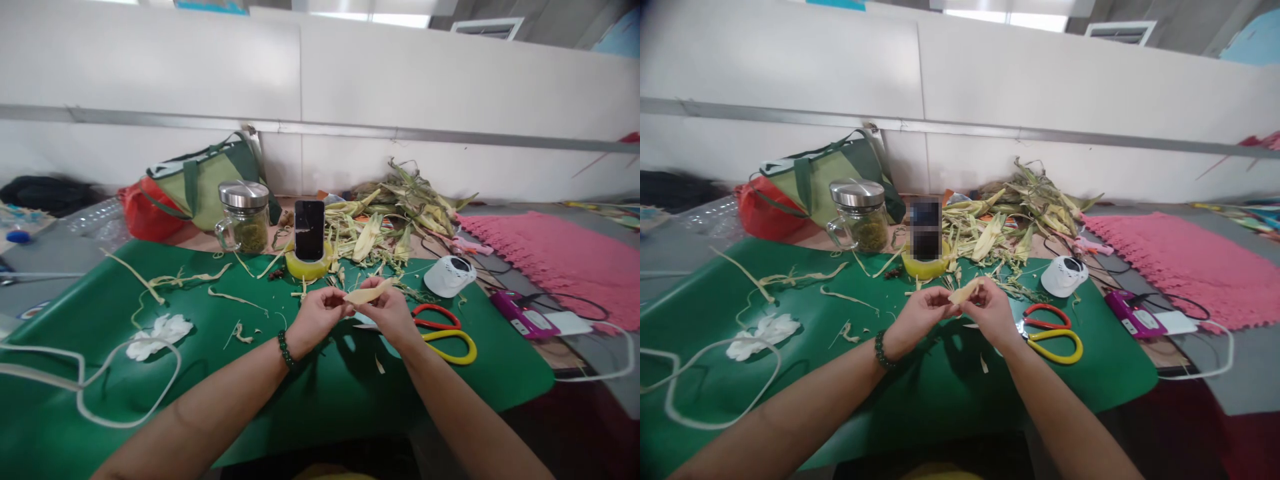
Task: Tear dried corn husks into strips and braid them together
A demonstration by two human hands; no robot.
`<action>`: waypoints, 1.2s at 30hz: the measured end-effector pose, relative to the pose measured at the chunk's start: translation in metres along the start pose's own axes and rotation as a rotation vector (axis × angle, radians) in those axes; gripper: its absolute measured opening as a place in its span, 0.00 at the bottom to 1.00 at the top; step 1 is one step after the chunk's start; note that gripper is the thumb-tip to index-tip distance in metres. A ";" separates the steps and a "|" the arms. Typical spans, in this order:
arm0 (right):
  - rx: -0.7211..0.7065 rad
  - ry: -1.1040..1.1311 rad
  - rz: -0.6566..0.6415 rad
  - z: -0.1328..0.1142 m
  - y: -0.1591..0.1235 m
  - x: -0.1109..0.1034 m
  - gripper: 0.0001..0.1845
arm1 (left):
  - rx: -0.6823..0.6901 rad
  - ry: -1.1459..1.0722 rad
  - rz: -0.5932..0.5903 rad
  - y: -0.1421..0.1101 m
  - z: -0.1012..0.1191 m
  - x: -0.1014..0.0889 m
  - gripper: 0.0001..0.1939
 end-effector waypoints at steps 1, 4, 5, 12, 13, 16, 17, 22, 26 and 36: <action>0.011 0.016 0.009 -0.001 0.000 0.000 0.20 | 0.008 0.039 -0.006 -0.001 0.001 0.000 0.14; 0.038 0.056 -0.002 -0.001 0.001 -0.001 0.18 | 0.044 0.155 -0.014 -0.002 0.004 0.000 0.07; 0.049 0.059 -0.022 -0.001 0.001 -0.001 0.17 | 0.048 0.174 -0.020 -0.002 0.004 0.001 0.06; 0.063 0.023 -0.116 0.005 0.002 0.000 0.14 | -0.067 0.130 -0.089 -0.002 0.001 0.000 0.08; 0.029 0.001 -0.128 0.004 0.001 0.001 0.14 | -0.104 0.109 -0.098 -0.002 0.001 -0.001 0.08; -0.159 -0.121 -0.090 -0.001 -0.003 -0.001 0.11 | -0.197 0.044 -0.101 -0.001 0.001 -0.006 0.09; -0.241 -0.182 -0.080 -0.003 -0.005 -0.003 0.10 | -0.212 0.024 -0.101 -0.001 0.001 -0.007 0.09; -0.603 -0.533 -0.234 -0.010 -0.009 -0.002 0.05 | -0.240 0.009 -0.125 -0.002 0.005 -0.010 0.08; -0.681 -0.708 -0.300 -0.010 -0.009 0.000 0.08 | -0.220 0.037 -0.137 -0.004 0.009 -0.009 0.06; -0.731 -0.994 -0.284 0.000 -0.008 0.003 0.08 | -0.198 0.070 -0.058 -0.003 0.004 -0.005 0.06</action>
Point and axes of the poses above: each hand's wrist, its own y-axis towards the middle knuckle, its own x-axis out of the palm, z = x × y, the point moved 3 cm from there along y, towards the middle knuckle, and after that the axes turned 6 degrees about y, right-handed, at the moved point
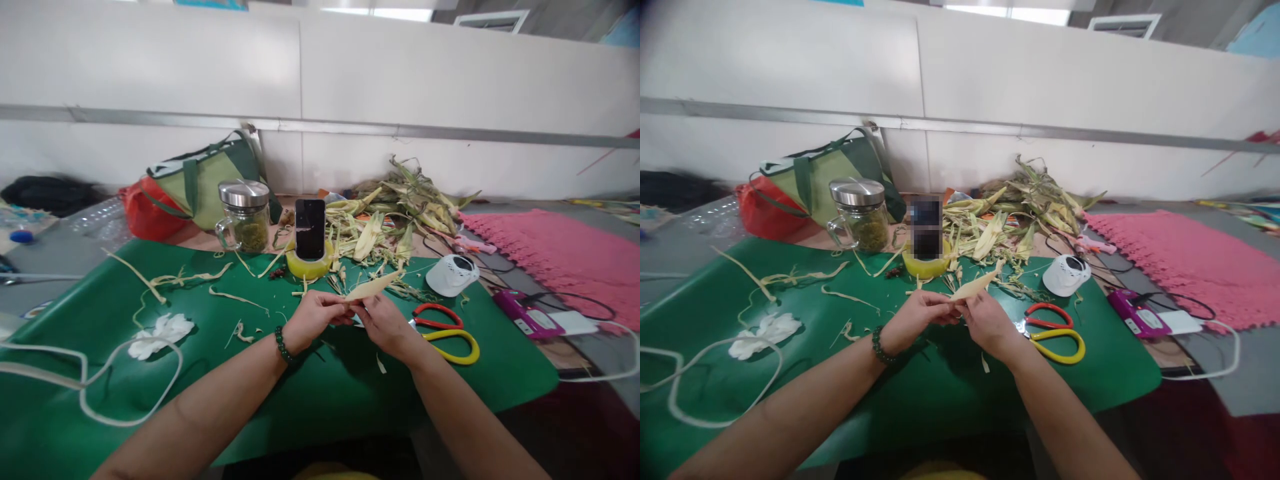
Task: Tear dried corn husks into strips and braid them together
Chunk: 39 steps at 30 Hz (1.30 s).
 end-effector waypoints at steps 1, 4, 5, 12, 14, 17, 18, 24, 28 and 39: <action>0.010 -0.004 0.007 0.001 0.000 0.001 0.08 | 0.008 -0.010 0.006 0.000 0.000 0.001 0.07; 0.097 0.080 0.023 0.002 0.000 0.002 0.09 | 0.041 -0.060 0.029 0.000 -0.002 0.003 0.10; 0.138 0.123 0.029 0.003 0.000 0.002 0.08 | 0.052 -0.075 0.037 0.000 -0.002 0.003 0.10; 0.485 0.490 -0.007 0.006 0.001 0.000 0.08 | 0.138 -0.033 0.032 -0.001 -0.003 0.006 0.13; 0.578 0.605 0.011 0.009 0.001 0.002 0.08 | 0.141 -0.036 0.044 0.000 -0.004 0.006 0.14; 0.690 0.763 0.112 0.012 0.000 0.004 0.10 | 0.143 -0.040 0.055 0.001 -0.004 0.006 0.14; 0.713 0.812 0.132 0.011 0.000 0.004 0.11 | 0.143 -0.037 0.057 0.001 -0.004 0.007 0.13; 0.652 0.712 0.152 0.005 0.002 0.000 0.11 | 0.097 -0.013 0.046 0.001 -0.001 0.009 0.10; 0.593 0.564 0.158 0.004 0.000 0.002 0.10 | 0.107 0.065 0.038 0.003 -0.001 0.008 0.11; 0.766 0.873 0.045 0.006 0.002 0.006 0.13 | 0.213 0.210 0.025 0.005 -0.002 0.005 0.13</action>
Point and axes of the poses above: each hand's wrist, its own y-axis towards the middle knuckle, its own x-axis out of the palm, z = x × y, the point moved 3 cm from there along y, towards the middle knuckle, and after that the axes turned 6 degrees about y, right-handed, at the moved point
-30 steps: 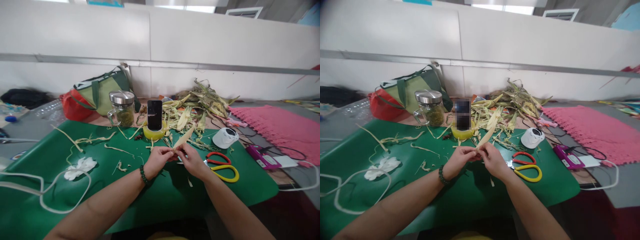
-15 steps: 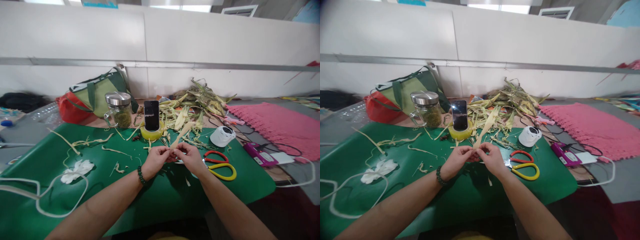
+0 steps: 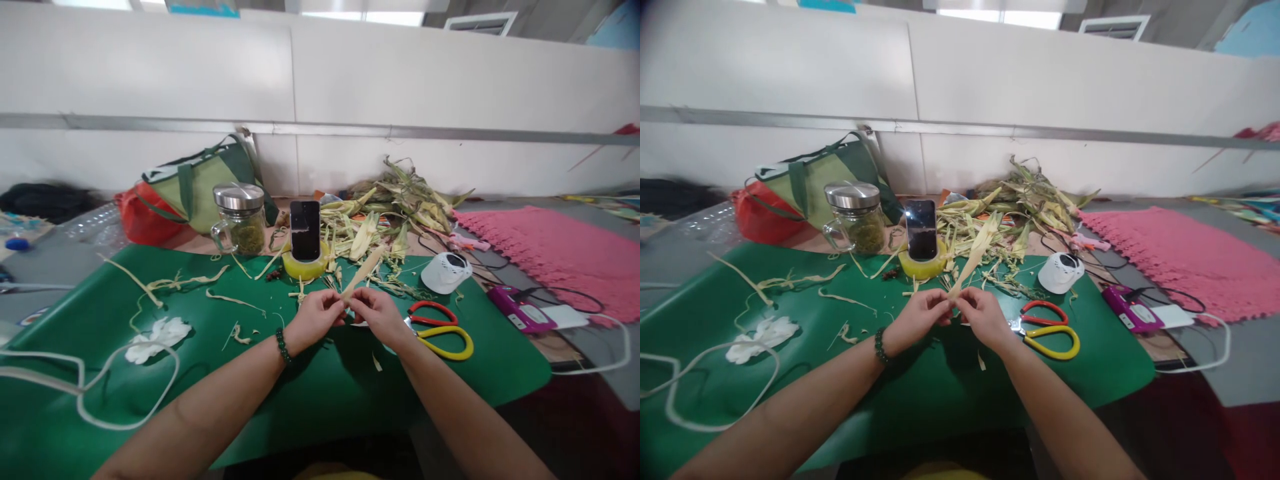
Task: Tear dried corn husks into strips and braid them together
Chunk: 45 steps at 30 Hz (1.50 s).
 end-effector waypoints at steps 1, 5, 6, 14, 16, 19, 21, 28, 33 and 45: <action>0.018 0.019 -0.008 0.001 0.001 0.000 0.14 | 0.023 0.018 0.007 0.000 0.000 0.000 0.13; 0.090 0.102 -0.023 0.004 0.002 -0.001 0.15 | 0.089 0.087 0.064 -0.001 0.001 -0.002 0.10; 0.104 0.131 -0.021 0.004 0.001 -0.001 0.15 | 0.089 0.091 0.069 -0.001 0.001 -0.002 0.09; 0.039 0.173 0.008 -0.003 -0.001 0.002 0.19 | -0.083 -0.057 0.015 0.001 0.002 -0.004 0.12; 0.019 0.172 0.024 -0.003 -0.001 0.002 0.19 | -0.102 -0.084 0.003 0.000 0.003 -0.004 0.13; 0.013 0.180 0.028 -0.003 -0.001 0.002 0.18 | -0.102 -0.063 0.004 -0.001 0.005 -0.003 0.12; 0.025 0.210 0.025 -0.004 0.000 0.002 0.17 | -0.089 -0.025 0.016 -0.001 0.005 -0.002 0.11; 0.043 0.286 0.055 -0.003 0.001 -0.001 0.22 | -0.028 -0.054 0.051 -0.001 0.005 0.002 0.06; -0.008 0.244 0.067 -0.002 0.002 -0.002 0.24 | -0.069 -0.157 0.010 -0.001 0.003 0.000 0.06; -0.638 -0.400 0.184 -0.012 -0.012 0.000 0.04 | -0.171 -0.114 0.039 -0.001 0.005 -0.006 0.10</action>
Point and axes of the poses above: each hand's wrist, its own y-axis towards the middle knuckle, its own x-axis out of the palm, z = x × y, the point moved 3 cm from there along y, towards the middle knuckle, and after that the axes turned 6 degrees about y, right-handed, at the moved point
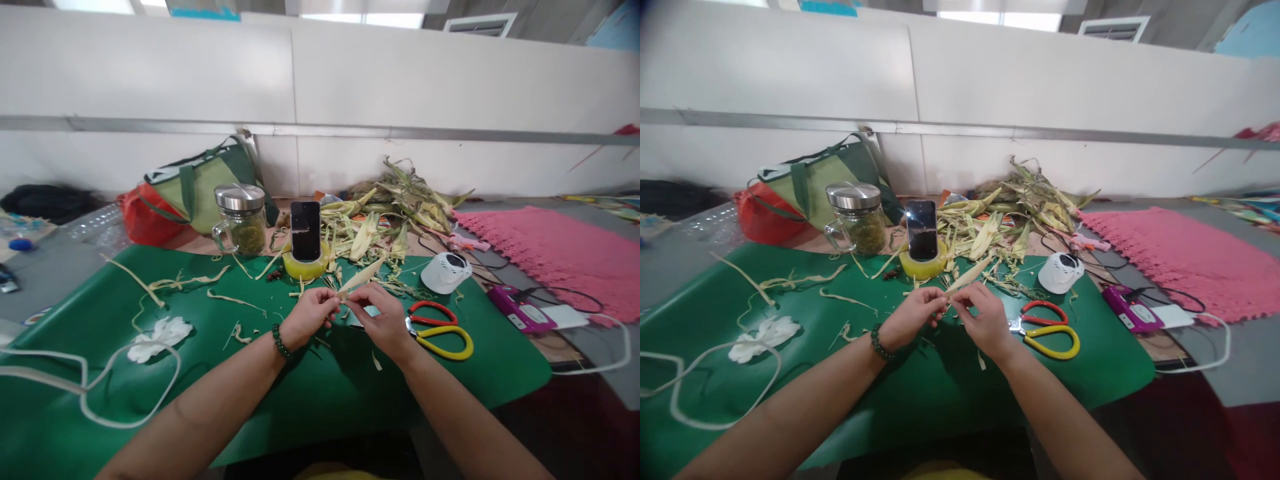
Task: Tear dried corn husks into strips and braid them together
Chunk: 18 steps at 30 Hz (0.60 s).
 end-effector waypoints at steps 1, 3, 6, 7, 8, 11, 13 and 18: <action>-0.066 -0.039 -0.032 -0.001 0.000 0.000 0.05 | 0.005 0.009 0.003 -0.001 0.001 0.000 0.09; -0.162 -0.115 -0.073 -0.002 0.000 0.001 0.07 | 0.014 0.013 0.004 -0.002 0.002 0.000 0.08; -0.233 -0.232 -0.123 -0.003 0.000 0.003 0.10 | 0.001 -0.016 -0.018 -0.002 0.001 0.000 0.10; -0.250 -0.271 -0.137 -0.004 -0.001 0.004 0.11 | -0.010 -0.035 -0.027 -0.002 0.000 0.000 0.10; -0.269 -0.310 -0.148 -0.005 -0.001 0.004 0.11 | -0.026 -0.057 -0.037 -0.001 -0.001 0.000 0.11; -0.337 -0.414 -0.160 -0.008 -0.003 0.005 0.12 | -0.084 -0.126 -0.052 0.001 -0.007 0.000 0.12; -0.376 -0.472 -0.166 -0.010 -0.003 0.006 0.12 | -0.106 -0.182 -0.050 0.002 -0.009 0.001 0.12; -0.437 -0.570 -0.138 -0.012 -0.002 0.008 0.12 | -0.091 -0.289 -0.056 0.000 -0.008 0.003 0.09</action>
Point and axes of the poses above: each hand's wrist, its own y-axis towards the middle knuckle, its own x-axis out of the palm, z = x × y, the point moved 3 cm from there along y, towards the middle knuckle, and after that the axes turned 6 degrees about y, right-handed, at the moved point
